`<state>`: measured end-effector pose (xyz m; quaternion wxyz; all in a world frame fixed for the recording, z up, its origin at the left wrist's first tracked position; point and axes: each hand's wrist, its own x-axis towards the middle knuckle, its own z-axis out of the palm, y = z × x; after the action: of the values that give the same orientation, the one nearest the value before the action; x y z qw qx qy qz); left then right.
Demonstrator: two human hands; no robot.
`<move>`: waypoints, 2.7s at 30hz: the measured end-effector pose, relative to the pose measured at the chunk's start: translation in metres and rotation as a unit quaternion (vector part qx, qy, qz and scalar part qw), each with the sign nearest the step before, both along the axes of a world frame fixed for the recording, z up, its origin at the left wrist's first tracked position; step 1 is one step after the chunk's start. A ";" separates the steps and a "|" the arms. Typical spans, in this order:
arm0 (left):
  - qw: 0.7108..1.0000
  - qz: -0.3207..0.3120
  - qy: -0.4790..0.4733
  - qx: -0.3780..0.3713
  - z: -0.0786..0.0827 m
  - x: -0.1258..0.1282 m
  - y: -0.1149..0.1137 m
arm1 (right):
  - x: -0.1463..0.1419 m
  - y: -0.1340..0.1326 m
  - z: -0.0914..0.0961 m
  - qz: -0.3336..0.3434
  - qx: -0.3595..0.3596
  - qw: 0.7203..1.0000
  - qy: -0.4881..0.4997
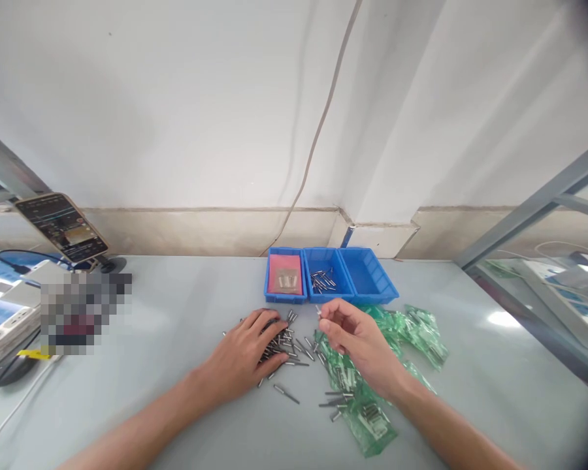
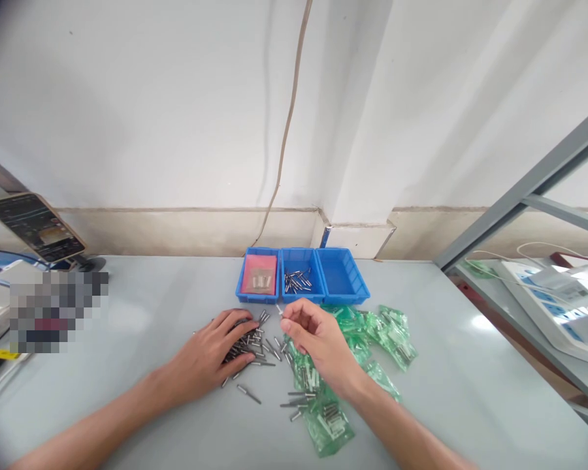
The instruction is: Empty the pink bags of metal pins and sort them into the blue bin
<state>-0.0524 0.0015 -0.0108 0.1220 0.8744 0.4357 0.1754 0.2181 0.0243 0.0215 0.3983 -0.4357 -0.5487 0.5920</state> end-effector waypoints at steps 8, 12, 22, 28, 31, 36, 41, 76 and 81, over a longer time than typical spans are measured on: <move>1.000 0.003 0.002 0.000 -0.002 -0.002 -0.001 | 0.005 0.007 0.006 -0.103 -0.058 0.990 0.081; 1.000 0.001 0.007 0.000 -0.003 -0.002 -0.001 | 0.008 0.011 0.007 -0.126 -0.034 0.991 0.041; 1.000 -0.003 -0.008 0.019 -0.003 -0.002 -0.001 | 0.002 -0.005 -0.006 0.115 0.328 0.849 -0.399; 1.000 -0.002 -0.008 0.008 -0.001 -0.001 -0.002 | -0.001 -0.007 -0.009 0.118 0.353 0.812 -0.449; 1.000 -0.001 -0.009 0.007 -0.001 -0.001 -0.002 | -0.004 -0.008 -0.006 0.128 0.359 0.801 -0.462; 1.000 -0.001 0.003 0.007 -0.002 -0.001 -0.002 | -0.006 -0.009 -0.006 0.130 0.376 0.787 -0.471; 1.000 -0.003 0.003 0.004 -0.001 -0.001 -0.002 | -0.007 -0.010 -0.011 0.124 0.380 0.782 -0.478; 1.000 -0.005 -0.011 0.012 -0.003 -0.002 -0.001 | -0.001 -0.009 -0.013 0.023 0.325 0.895 -0.306; 1.000 -0.005 0.000 0.004 -0.002 -0.002 -0.002 | -0.002 -0.009 -0.012 0.019 0.305 0.901 -0.308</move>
<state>-0.0543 -0.0001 -0.0133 0.1190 0.8769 0.4308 0.1767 0.2162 0.0153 0.0099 0.3118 -0.4433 -0.8055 0.2396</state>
